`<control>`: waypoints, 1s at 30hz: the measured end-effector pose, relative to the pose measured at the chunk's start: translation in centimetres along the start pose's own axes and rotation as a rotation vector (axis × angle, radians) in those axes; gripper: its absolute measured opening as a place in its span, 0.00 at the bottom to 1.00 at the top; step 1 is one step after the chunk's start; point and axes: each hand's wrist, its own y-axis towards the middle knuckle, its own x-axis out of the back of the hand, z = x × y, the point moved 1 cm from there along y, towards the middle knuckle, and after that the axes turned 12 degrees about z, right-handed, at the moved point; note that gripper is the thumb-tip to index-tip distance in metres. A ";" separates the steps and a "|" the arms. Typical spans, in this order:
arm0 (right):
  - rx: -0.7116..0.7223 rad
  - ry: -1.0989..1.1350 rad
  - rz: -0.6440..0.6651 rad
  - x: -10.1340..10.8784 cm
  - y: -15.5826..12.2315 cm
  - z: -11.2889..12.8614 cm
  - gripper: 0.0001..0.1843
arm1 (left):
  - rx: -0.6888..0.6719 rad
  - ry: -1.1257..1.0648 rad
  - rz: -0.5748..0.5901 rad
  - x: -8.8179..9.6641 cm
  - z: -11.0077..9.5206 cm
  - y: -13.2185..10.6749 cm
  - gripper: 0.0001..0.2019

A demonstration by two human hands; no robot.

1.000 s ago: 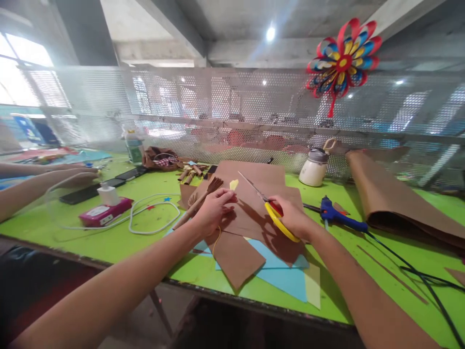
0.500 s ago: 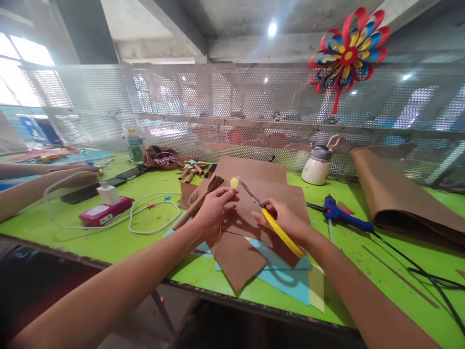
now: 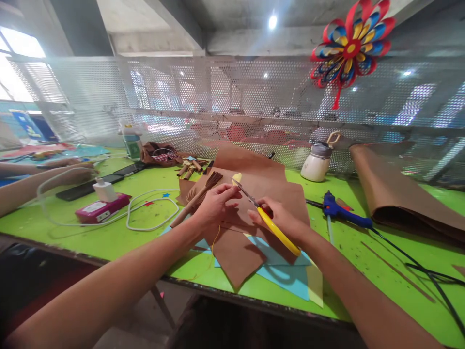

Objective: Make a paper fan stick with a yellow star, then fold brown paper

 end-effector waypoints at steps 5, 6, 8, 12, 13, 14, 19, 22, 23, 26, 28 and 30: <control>0.014 -0.044 -0.012 0.0 -0.2 0.5 0.21 | -0.019 0.002 0.007 -0.3 -0.2 -0.1 0.11; 0.013 -0.047 -0.014 0.0 -0.3 0.5 0.21 | -0.019 0.003 0.008 -0.3 -0.2 -0.1 0.11; 0.014 -0.042 -0.011 0.0 -0.3 0.6 0.21 | -0.011 0.003 0.007 -0.3 -0.3 -0.1 0.11; 0.012 -0.002 0.023 0.0 -0.3 0.5 0.20 | 0.005 0.000 0.006 -0.2 -0.3 -0.1 0.10; 0.013 -0.004 0.022 0.0 -0.3 0.5 0.20 | 0.008 0.001 0.007 -0.2 -0.3 -0.1 0.10; 0.019 -0.014 0.020 0.0 -0.3 0.5 0.19 | 0.009 0.002 0.008 -0.2 -0.3 -0.1 0.10; 0.080 -0.072 0.014 0.0 -0.3 0.6 0.17 | 0.009 0.022 0.029 -0.1 -0.2 0.0 0.10; 0.088 -0.093 0.015 0.0 -0.3 0.7 0.16 | -0.011 0.015 0.045 -0.1 -0.2 -0.1 0.11; 0.084 -0.098 0.015 0.0 -0.3 0.7 0.16 | -0.017 0.012 0.051 -0.1 -0.2 -0.1 0.11; 0.059 -0.100 0.015 0.0 -0.4 0.9 0.17 | -0.016 0.011 0.057 -0.1 -0.2 -0.1 0.11; 0.049 -0.088 0.018 0.0 -0.4 1.0 0.17 | -0.006 0.014 0.055 0.0 -0.2 -0.1 0.11; 0.045 -0.069 0.016 -0.1 -0.4 1.0 0.17 | -0.001 0.015 0.049 0.0 -0.2 -0.1 0.11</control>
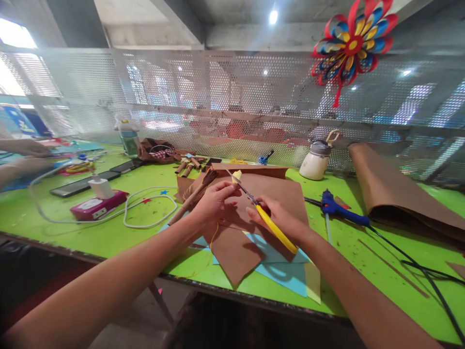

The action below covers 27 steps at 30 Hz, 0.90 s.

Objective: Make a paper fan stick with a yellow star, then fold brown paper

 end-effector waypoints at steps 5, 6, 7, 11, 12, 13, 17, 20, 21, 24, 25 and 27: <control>0.003 -0.008 -0.033 -0.2 0.1 -0.2 0.18 | 0.002 -0.021 -0.015 -0.2 -0.2 0.0 0.11; 0.005 -0.020 -0.038 -0.2 0.1 -0.2 0.18 | 0.006 -0.027 -0.022 -0.2 -0.2 0.0 0.10; 0.006 -0.030 -0.041 -0.1 0.1 -0.2 0.18 | 0.012 -0.032 -0.027 -0.3 -0.3 0.0 0.10; 0.016 -0.045 -0.026 0.0 0.1 0.1 0.18 | 0.019 -0.029 -0.022 -0.4 -0.4 -0.1 0.10; 0.019 -0.046 -0.022 0.0 0.1 0.1 0.18 | 0.020 -0.029 -0.016 -0.4 -0.4 -0.1 0.10; 0.022 -0.048 -0.019 0.1 0.0 0.2 0.18 | 0.019 -0.029 -0.011 -0.4 -0.4 -0.1 0.10; 0.036 -0.035 0.006 0.1 0.1 -0.2 0.17 | 0.018 -0.040 0.002 -0.3 -0.2 -0.1 0.10; 0.043 -0.024 0.012 0.1 0.1 -0.6 0.18 | 0.025 -0.046 0.002 -0.2 -0.2 0.0 0.11; 0.046 -0.031 0.013 0.1 0.1 -0.8 0.18 | 0.027 -0.046 0.002 -0.2 -0.2 0.0 0.11; 0.062 -0.068 0.014 0.2 0.1 -1.0 0.18 | 0.031 -0.045 0.009 -0.1 -0.2 0.1 0.11; 0.063 -0.077 0.015 0.2 0.2 -1.0 0.18 | 0.033 -0.044 0.011 0.0 -0.2 0.1 0.11; 0.059 -0.086 0.016 0.2 0.2 -1.0 0.19 | 0.036 -0.043 0.012 0.0 -0.3 0.1 0.11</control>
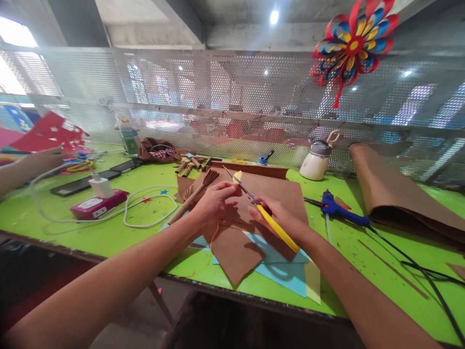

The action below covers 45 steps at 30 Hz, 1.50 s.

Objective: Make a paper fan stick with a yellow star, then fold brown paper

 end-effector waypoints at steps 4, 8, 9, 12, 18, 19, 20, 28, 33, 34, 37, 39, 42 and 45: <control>-0.011 0.003 0.003 0.0 0.0 0.2 0.19 | 0.002 0.012 0.003 0.0 -0.1 -0.1 0.10; -0.005 0.004 -0.006 0.1 -0.1 0.6 0.18 | 0.004 0.024 0.004 0.0 0.0 -0.1 0.11; -0.005 0.001 -0.007 0.1 -0.1 0.6 0.17 | 0.001 0.026 0.004 0.1 0.0 -0.1 0.11; -0.007 -0.003 0.003 0.2 -0.2 0.7 0.18 | 0.001 0.025 0.008 0.1 0.0 -0.1 0.11; 0.000 0.042 0.016 0.4 -0.3 0.5 0.17 | 0.002 0.016 0.036 0.1 -0.1 -0.2 0.11; 0.005 0.035 0.015 0.4 -0.3 0.4 0.17 | 0.002 0.015 0.038 0.1 0.0 -0.2 0.11; 0.014 0.025 0.010 0.4 -0.3 0.3 0.17 | 0.004 0.013 0.039 0.1 0.0 -0.2 0.11; 0.040 -0.017 0.002 0.2 -0.2 0.1 0.18 | 0.008 -0.023 0.044 0.1 -0.1 -0.1 0.10; 0.018 0.023 0.011 0.3 -0.2 0.2 0.17 | -0.002 -0.050 0.046 0.0 -0.2 -0.2 0.10; 0.017 0.029 0.011 0.4 -0.2 0.2 0.17 | -0.004 -0.051 0.048 0.0 -0.2 -0.2 0.09; 0.016 0.031 0.016 0.4 -0.2 0.2 0.18 | -0.019 -0.055 0.061 0.0 -0.1 -0.2 0.09; 0.019 0.026 0.024 0.4 -0.2 0.1 0.19 | -0.029 -0.060 0.071 0.0 -0.1 -0.1 0.08; 0.022 0.015 0.022 0.3 -0.2 0.0 0.20 | -0.026 -0.073 0.071 0.1 -0.1 0.0 0.08; 0.026 0.000 0.014 0.3 -0.2 -0.1 0.20 | -0.018 -0.080 0.063 0.1 -0.1 0.0 0.09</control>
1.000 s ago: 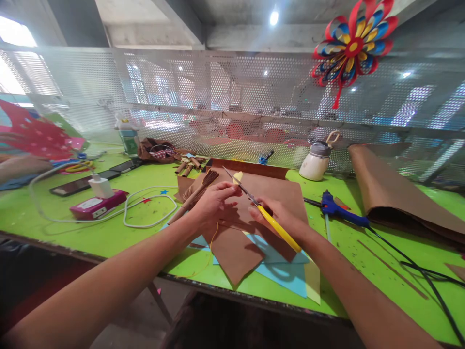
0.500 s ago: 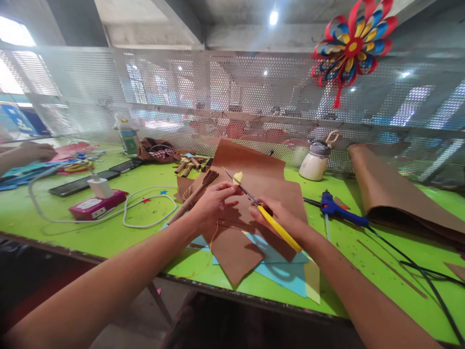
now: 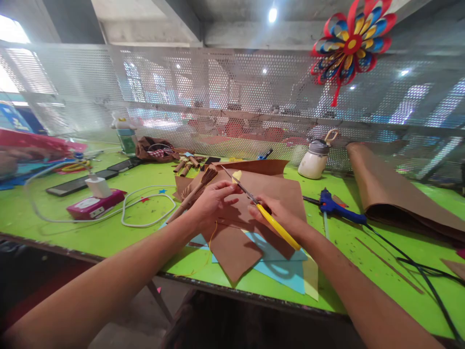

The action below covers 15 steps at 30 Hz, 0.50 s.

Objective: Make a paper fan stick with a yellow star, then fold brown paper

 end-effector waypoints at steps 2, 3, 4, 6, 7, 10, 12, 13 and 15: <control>0.008 -0.009 -0.002 0.0 0.0 0.0 0.19 | 0.002 0.000 0.003 0.0 0.0 0.0 0.09; 0.010 -0.012 -0.002 0.0 0.0 0.1 0.19 | 0.002 -0.001 0.004 0.0 0.0 0.0 0.09; 0.008 -0.015 -0.001 0.0 0.0 0.1 0.19 | 0.002 -0.003 0.005 0.0 0.0 0.0 0.09; 0.000 -0.022 -0.004 0.0 -0.1 0.2 0.19 | 0.002 -0.007 -0.001 0.0 0.0 0.1 0.09; -0.005 -0.025 -0.007 0.1 -0.1 0.3 0.19 | 0.004 -0.009 -0.005 0.0 0.1 0.1 0.09; -0.004 -0.032 -0.010 0.1 -0.1 0.3 0.20 | 0.006 -0.005 0.000 -0.1 0.1 0.1 0.09; 0.001 -0.035 -0.008 0.1 -0.1 0.2 0.20 | 0.010 -0.001 0.002 0.0 0.1 0.0 0.09; 0.005 -0.035 -0.007 0.1 -0.1 0.1 0.20 | 0.014 -0.001 0.001 0.0 0.1 0.0 0.10; 0.013 -0.030 -0.009 0.1 -0.1 -0.1 0.19 | 0.019 -0.002 -0.001 0.0 0.1 0.0 0.10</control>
